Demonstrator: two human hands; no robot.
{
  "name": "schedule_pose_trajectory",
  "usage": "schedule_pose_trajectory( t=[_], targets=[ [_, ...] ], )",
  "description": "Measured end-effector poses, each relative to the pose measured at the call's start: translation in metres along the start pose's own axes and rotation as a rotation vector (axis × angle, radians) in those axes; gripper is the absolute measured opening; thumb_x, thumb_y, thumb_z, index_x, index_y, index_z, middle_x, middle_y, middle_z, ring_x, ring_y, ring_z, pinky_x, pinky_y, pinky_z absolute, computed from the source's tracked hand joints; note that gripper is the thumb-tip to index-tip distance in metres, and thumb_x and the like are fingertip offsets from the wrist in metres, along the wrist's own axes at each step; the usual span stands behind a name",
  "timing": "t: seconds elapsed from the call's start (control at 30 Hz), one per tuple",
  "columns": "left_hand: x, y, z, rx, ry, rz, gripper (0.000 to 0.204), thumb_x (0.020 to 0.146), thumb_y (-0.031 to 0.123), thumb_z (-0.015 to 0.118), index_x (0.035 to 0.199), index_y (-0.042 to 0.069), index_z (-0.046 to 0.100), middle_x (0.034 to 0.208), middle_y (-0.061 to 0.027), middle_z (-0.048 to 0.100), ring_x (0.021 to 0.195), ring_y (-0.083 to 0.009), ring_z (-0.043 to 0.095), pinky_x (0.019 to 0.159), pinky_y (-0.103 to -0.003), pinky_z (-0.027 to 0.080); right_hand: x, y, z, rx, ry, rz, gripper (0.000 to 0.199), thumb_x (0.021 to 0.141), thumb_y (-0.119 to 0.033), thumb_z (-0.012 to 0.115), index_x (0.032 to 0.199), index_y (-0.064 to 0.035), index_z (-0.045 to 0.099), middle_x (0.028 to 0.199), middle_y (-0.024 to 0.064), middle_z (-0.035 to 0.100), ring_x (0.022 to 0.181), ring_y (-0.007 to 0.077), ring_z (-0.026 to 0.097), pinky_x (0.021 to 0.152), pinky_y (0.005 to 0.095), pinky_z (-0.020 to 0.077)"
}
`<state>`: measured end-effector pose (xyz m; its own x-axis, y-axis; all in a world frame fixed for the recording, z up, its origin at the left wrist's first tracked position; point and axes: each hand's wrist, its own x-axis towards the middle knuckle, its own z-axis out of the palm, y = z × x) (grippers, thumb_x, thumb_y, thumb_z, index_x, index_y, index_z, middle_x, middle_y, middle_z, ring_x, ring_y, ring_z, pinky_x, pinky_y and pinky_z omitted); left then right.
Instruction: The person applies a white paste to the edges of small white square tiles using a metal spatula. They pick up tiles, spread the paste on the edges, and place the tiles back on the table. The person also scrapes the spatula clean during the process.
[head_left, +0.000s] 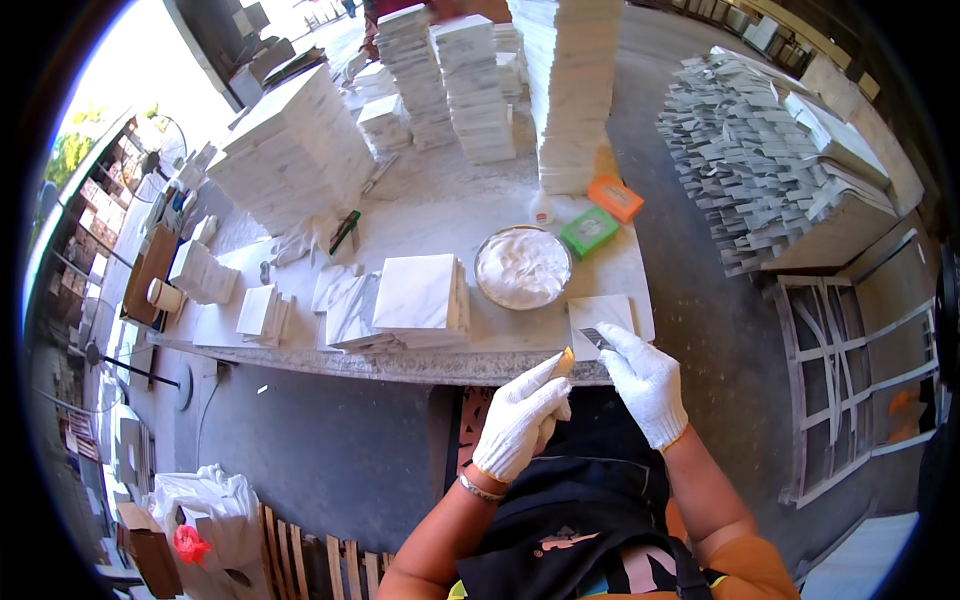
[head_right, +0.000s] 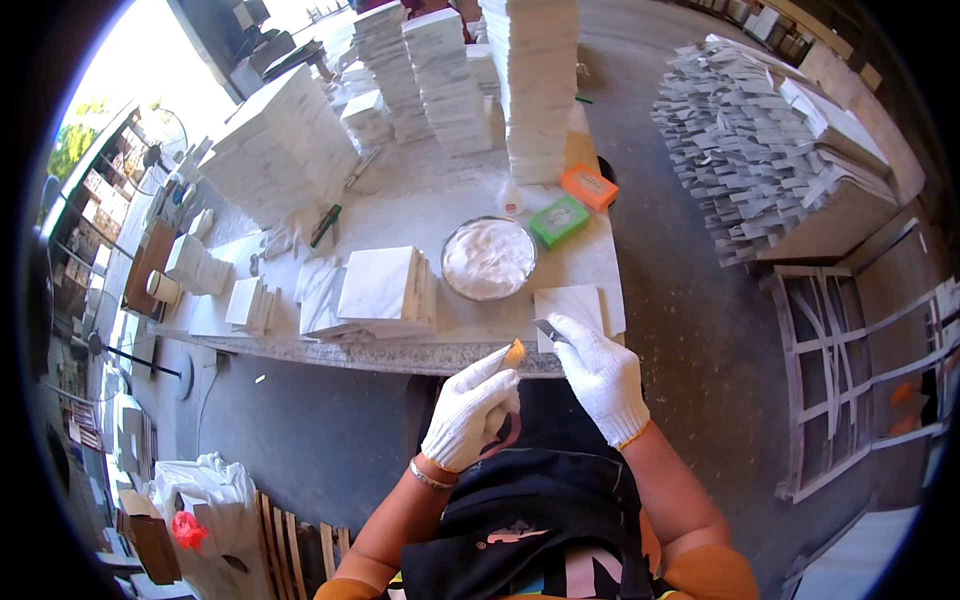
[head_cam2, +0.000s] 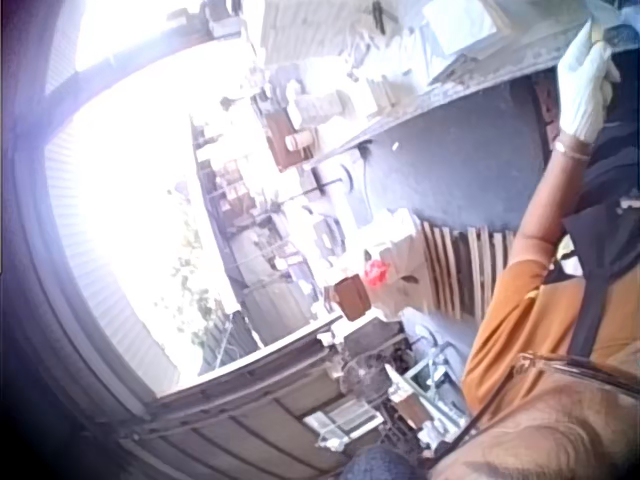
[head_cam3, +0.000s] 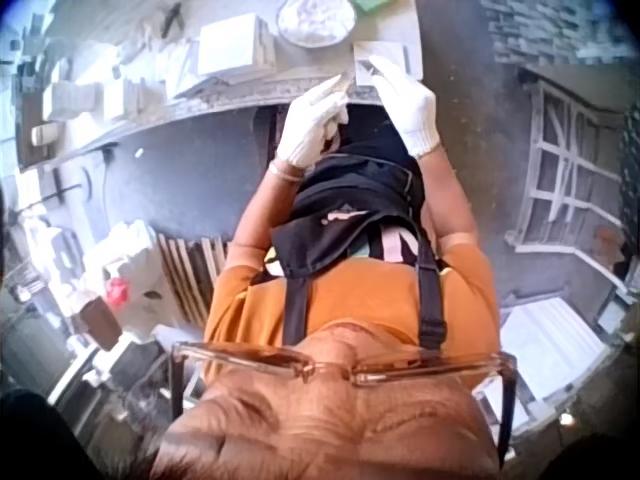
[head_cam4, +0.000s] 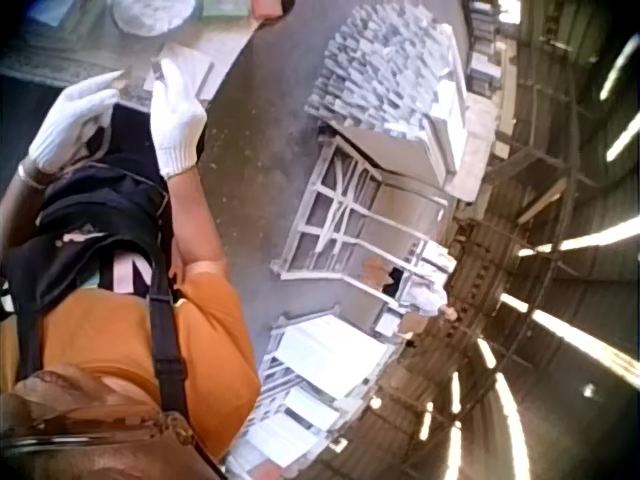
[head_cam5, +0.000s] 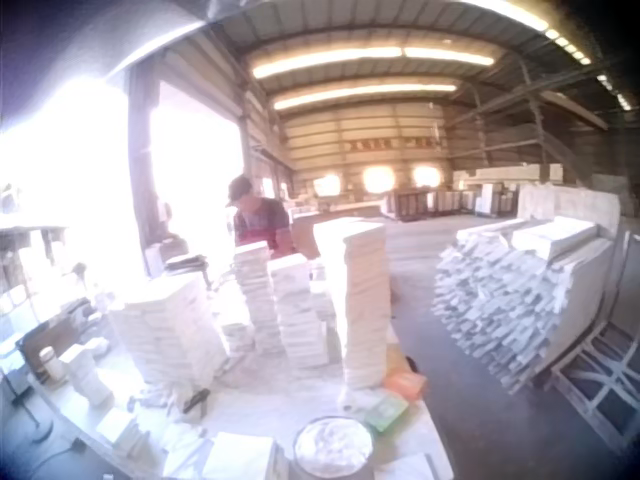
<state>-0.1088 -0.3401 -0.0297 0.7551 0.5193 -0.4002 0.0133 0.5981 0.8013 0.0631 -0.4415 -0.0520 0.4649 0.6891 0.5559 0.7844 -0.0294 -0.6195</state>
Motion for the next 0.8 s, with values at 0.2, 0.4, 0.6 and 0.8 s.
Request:
schedule_pose_trajectory(
  t=[0.2, 0.4, 0.6, 0.8],
  targets=[
    [0.001, 0.0, 0.002, -0.002, -0.004, 0.0, 0.044, 0.099, 0.017, 0.064, 0.139, -0.002, 0.057, 0.073, -0.0023, 0.061, 0.047, -0.0022, 0.04, 0.043, -0.018, 0.029, 0.005, -0.021, -0.011, 0.155, -0.112, 0.042, 0.032, 0.087, 0.002, 0.073, 0.119, 0.0021, 0.071, 0.109, 0.016, 0.076, 0.094, 0.0204, 0.076, 0.08, 0.0309, 0.0599],
    [0.0, -0.002, 0.002, -0.031, 0.006, -0.02, 0.043, 0.1, 0.016, 0.063, 0.139, -0.001, 0.058, 0.073, -0.0023, 0.061, 0.048, -0.0021, 0.039, 0.043, -0.018, 0.029, 0.001, -0.02, -0.003, 0.084, -0.111, -0.049, 0.033, 0.085, 0.0, 0.073, 0.117, -0.0025, 0.073, 0.103, 0.014, 0.076, 0.089, 0.0254, 0.075, 0.077, 0.033, 0.06],
    [-0.001, -0.001, -0.001, -0.043, -0.011, -0.029, 0.043, 0.1, 0.016, 0.063, 0.139, -0.002, 0.057, 0.073, -0.002, 0.06, 0.048, -0.0018, 0.038, 0.044, -0.018, 0.028, -0.011, -0.02, 0.007, 0.048, -0.101, -0.126, 0.032, 0.086, -0.003, 0.073, 0.117, -0.0033, 0.073, 0.1, 0.0126, 0.076, 0.082, 0.0251, 0.074, 0.072, 0.0337, 0.0588],
    [-0.005, 0.005, 0.005, -0.043, -0.028, 0.016, 0.042, 0.1, 0.015, 0.063, 0.137, -0.003, 0.058, 0.074, -0.0026, 0.061, 0.048, -0.0022, 0.039, 0.044, -0.018, 0.027, -0.007, -0.022, 0.002, -0.142, -0.179, -0.092, 0.032, 0.084, -0.005, 0.075, 0.117, -0.0059, 0.074, 0.099, 0.0115, 0.076, 0.08, 0.0261, 0.074, 0.069, 0.0331, 0.0582]
  ],
)
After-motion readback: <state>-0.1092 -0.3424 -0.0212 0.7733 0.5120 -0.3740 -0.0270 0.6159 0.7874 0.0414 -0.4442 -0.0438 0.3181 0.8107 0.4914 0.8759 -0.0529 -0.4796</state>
